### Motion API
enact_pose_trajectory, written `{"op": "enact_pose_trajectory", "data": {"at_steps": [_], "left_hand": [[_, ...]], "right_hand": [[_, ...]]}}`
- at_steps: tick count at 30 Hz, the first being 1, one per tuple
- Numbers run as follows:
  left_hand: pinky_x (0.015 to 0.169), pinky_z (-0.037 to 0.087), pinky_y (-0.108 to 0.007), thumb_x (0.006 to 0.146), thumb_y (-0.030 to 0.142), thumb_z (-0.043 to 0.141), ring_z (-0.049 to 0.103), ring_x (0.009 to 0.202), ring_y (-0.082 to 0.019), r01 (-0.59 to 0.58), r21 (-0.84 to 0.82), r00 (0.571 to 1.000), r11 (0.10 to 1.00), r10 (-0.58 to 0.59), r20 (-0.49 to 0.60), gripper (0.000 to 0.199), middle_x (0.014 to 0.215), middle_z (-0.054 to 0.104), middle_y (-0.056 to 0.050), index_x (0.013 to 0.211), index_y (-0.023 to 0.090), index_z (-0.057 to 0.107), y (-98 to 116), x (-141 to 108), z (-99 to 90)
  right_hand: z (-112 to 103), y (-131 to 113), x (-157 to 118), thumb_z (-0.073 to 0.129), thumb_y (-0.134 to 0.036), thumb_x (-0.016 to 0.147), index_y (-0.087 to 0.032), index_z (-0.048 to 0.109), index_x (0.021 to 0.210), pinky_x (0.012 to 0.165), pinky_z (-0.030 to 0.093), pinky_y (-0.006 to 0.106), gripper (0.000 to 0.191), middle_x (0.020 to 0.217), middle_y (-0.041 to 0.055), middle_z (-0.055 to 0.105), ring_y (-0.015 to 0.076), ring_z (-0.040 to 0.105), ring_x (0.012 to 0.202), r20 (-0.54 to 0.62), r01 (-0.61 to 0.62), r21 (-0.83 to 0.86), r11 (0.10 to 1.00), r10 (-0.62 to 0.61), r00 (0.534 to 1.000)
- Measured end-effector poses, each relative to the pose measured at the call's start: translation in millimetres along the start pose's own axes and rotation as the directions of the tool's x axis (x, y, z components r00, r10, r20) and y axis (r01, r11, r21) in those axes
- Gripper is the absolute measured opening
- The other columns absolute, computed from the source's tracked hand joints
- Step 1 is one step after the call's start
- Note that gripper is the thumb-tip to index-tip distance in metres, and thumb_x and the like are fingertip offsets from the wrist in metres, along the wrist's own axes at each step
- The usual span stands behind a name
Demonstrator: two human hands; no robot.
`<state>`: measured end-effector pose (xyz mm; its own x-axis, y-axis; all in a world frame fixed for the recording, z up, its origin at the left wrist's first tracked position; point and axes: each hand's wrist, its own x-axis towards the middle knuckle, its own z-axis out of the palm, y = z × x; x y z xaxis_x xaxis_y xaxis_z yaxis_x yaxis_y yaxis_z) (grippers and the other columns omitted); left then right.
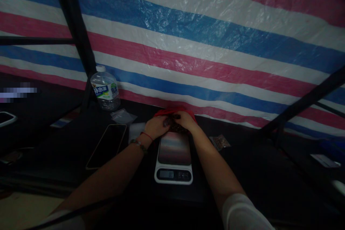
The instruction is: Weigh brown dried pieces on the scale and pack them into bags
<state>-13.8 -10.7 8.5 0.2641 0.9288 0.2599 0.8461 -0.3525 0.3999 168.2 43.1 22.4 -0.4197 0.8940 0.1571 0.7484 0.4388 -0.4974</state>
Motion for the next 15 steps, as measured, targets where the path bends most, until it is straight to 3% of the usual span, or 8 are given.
{"op": "enact_pose_trajectory", "data": {"at_steps": [3,9,15], "left_hand": [[0.076,0.047,-0.029,0.087,0.047,0.047,0.065,0.089,-0.022,0.015,0.01,1.0,1.0,-0.015,-0.009,0.033,0.098,0.07,-0.006,0.101,0.024,0.066,-0.2,1.9,1.9],[0.08,0.047,-0.03,0.086,0.046,0.049,0.064,0.094,-0.023,0.019,0.021,0.999,1.0,-0.018,-0.034,0.037,0.104,0.069,-0.006,0.112,0.025,0.064,-0.8,4.8,4.7],[0.079,0.048,-0.03,0.085,0.045,0.051,0.064,0.095,-0.022,-0.009,0.011,0.999,1.0,0.01,-0.041,0.035,0.105,0.069,-0.006,0.111,0.025,0.064,-0.1,5.8,6.2]], "right_hand": [[-1.3,-6.8,-0.9,0.061,-0.004,0.071,-0.016,0.071,0.101,0.084,0.048,0.025,0.034,0.101,0.006,0.072,0.0178,0.066,0.093,-0.063,0.054,0.117,0.992,-0.047,0.997],[-0.8,-13.5,-3.3,0.06,-0.007,0.073,-0.02,0.073,0.099,0.083,0.05,0.027,0.031,0.097,0.0029,0.073,0.0172,0.066,0.089,0.015,0.157,0.227,0.961,-0.165,0.986],[4.6,-8.4,-1.3,0.059,-0.005,0.07,-0.019,0.071,0.1,0.086,0.05,0.029,0.035,0.099,0.0035,0.071,0.0167,0.065,0.091,-0.063,0.134,0.353,0.926,-0.12,0.991]]}}
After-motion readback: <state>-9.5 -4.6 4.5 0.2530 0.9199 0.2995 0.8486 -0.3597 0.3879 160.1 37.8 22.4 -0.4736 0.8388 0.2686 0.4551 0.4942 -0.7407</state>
